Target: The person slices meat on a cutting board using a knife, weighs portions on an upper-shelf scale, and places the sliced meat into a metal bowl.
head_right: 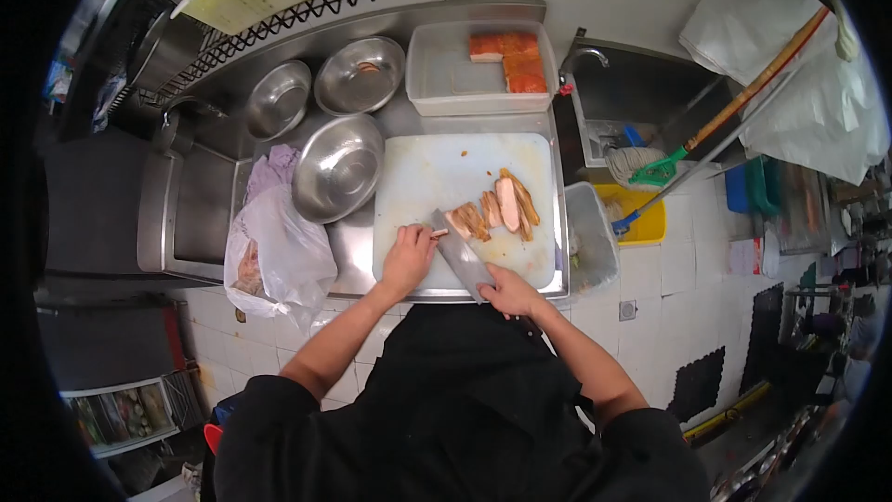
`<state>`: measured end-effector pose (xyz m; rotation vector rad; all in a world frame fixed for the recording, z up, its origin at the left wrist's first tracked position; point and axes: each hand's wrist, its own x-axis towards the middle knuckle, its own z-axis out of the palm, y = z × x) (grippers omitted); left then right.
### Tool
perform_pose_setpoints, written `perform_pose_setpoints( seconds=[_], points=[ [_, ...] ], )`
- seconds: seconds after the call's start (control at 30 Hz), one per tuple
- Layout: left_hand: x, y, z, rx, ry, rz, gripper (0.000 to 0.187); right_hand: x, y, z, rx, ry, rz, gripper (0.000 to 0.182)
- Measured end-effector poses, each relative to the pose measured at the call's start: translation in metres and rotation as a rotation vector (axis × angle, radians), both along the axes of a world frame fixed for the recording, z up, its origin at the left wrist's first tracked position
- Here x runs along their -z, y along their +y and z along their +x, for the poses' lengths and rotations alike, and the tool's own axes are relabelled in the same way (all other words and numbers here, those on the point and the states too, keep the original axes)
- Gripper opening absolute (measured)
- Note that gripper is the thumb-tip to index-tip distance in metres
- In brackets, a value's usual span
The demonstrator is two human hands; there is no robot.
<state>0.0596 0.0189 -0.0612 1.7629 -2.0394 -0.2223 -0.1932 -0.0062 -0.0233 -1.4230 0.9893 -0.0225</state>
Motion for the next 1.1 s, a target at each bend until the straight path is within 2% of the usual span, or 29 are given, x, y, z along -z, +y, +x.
perform_pose_setpoints(
  seconds=[0.17,0.27,0.3,0.43,0.47,0.5,0.53,0.6,0.63,0.67,0.7,0.73,0.77,0.8,0.87,0.9,0.97,1.0,1.07,1.1],
  points=[
    [0.012,-0.006,-0.008,-0.175,0.096,-0.070,0.030,-0.003,-0.007,0.006,-0.014,-0.103,0.142,0.035],
    [-0.015,-0.024,-0.002,-0.179,0.118,-0.126,0.028,-0.017,-0.016,0.013,0.029,-0.148,0.182,0.033],
    [-0.030,-0.038,0.001,-0.183,0.106,-0.170,0.028,-0.038,-0.024,0.021,0.062,-0.186,0.145,0.033],
    [-0.102,-0.142,0.067,-0.077,-0.284,-0.491,0.018,-0.092,-0.069,0.063,0.141,-0.223,-0.112,0.032],
    [-0.128,-0.171,0.085,-0.065,-0.394,-0.457,0.018,-0.097,-0.081,0.071,0.161,-0.245,-0.147,0.031],
    [-0.142,-0.195,0.104,-0.139,-0.179,-0.346,0.023,-0.104,-0.092,0.077,0.196,-0.247,-0.143,0.031],
    [-0.154,-0.227,0.129,-0.161,0.061,-0.105,0.027,-0.111,-0.099,0.080,0.163,-0.160,-0.198,0.030],
    [-0.162,-0.248,0.155,-0.152,-0.129,0.013,0.027,-0.095,-0.093,0.066,0.174,-0.058,-0.243,0.030],
    [-0.171,-0.255,0.151,-0.143,-0.263,0.068,0.028,-0.065,-0.085,0.059,0.114,-0.053,-0.547,0.029],
    [-0.173,-0.259,0.133,-0.112,-0.257,0.066,0.028,-0.046,-0.076,0.051,0.039,-0.038,-0.851,0.028],
    [-0.175,-0.259,0.113,-0.138,-0.220,0.045,0.027,-0.047,-0.062,0.040,0.061,-0.022,-0.846,0.028],
    [-0.169,-0.256,0.096,-0.168,-0.186,0.029,0.027,-0.051,-0.046,0.029,0.021,0.040,-0.713,0.027],
    [-0.150,-0.251,0.078,0.124,-0.143,-0.106,0.024,-0.052,-0.029,0.021,-0.020,0.094,-0.573,0.026],
    [-0.140,-0.235,0.043,0.238,0.066,0.074,0.023,-0.043,-0.014,0.014,-0.007,0.096,-0.560,0.026],
    [-0.101,-0.211,-0.016,0.613,0.210,0.394,0.025,-0.028,0.006,0.000,-0.093,0.257,-0.433,0.026],
    [-0.085,-0.198,-0.043,0.743,0.100,0.414,0.030,-0.026,0.013,-0.006,-0.091,0.259,-0.431,0.026],
    [-0.064,-0.179,-0.077,0.843,-0.150,0.297,0.035,-0.025,0.023,-0.018,-0.075,0.296,-0.416,0.025],
    [-0.065,-0.177,-0.083,0.846,-0.147,0.298,0.035,-0.025,0.025,-0.022,-0.062,0.298,-0.420,0.025],
    [-0.067,-0.174,-0.093,0.731,-0.315,0.270,0.033,-0.025,0.029,-0.030,-0.045,0.308,-0.416,0.026],
    [-0.066,-0.175,-0.094,0.733,-0.312,0.272,0.033,-0.026,0.030,-0.033,-0.032,0.316,-0.420,0.026]
  ],
)
